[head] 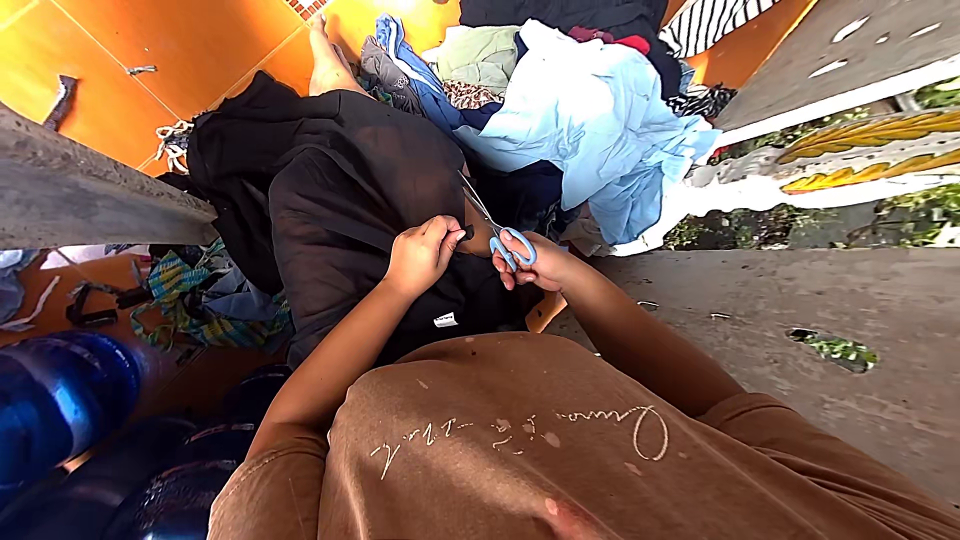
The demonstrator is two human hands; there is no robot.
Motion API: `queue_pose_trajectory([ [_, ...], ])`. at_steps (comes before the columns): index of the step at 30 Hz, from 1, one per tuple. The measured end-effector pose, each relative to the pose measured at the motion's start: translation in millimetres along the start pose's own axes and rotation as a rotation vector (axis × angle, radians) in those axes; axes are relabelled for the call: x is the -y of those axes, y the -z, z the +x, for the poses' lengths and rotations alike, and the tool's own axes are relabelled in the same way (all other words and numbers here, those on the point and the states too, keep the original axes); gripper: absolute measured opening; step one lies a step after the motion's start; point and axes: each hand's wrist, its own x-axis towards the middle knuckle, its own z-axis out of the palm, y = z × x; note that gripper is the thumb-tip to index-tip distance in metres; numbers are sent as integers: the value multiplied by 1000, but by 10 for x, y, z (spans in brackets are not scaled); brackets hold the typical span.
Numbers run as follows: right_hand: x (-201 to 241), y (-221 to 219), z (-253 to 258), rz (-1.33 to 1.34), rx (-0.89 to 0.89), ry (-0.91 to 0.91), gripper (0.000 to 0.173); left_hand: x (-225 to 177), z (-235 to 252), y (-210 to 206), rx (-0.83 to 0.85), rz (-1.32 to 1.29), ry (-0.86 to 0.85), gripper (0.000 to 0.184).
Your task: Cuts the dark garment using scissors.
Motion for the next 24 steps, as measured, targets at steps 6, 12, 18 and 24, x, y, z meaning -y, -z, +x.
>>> queue_pose_trajectory([
  [6, -20, -33, 25, -67, -59, -28, 46, -65, 19, 54, 140, 6, 185, 26],
  [12, -35, -49, -16, 21, -65, -53, 46, -183, 131, 69, 459, 111, 441, 43],
  [18, 58, -131, 43, -23, -89, -46, 50, -120, 5, -40, 256, 101, 206, 15],
  [24, 76, -198, 78, -87, -121, -39, 48, -89, -26, -52, 205, 75, 107, 14],
])
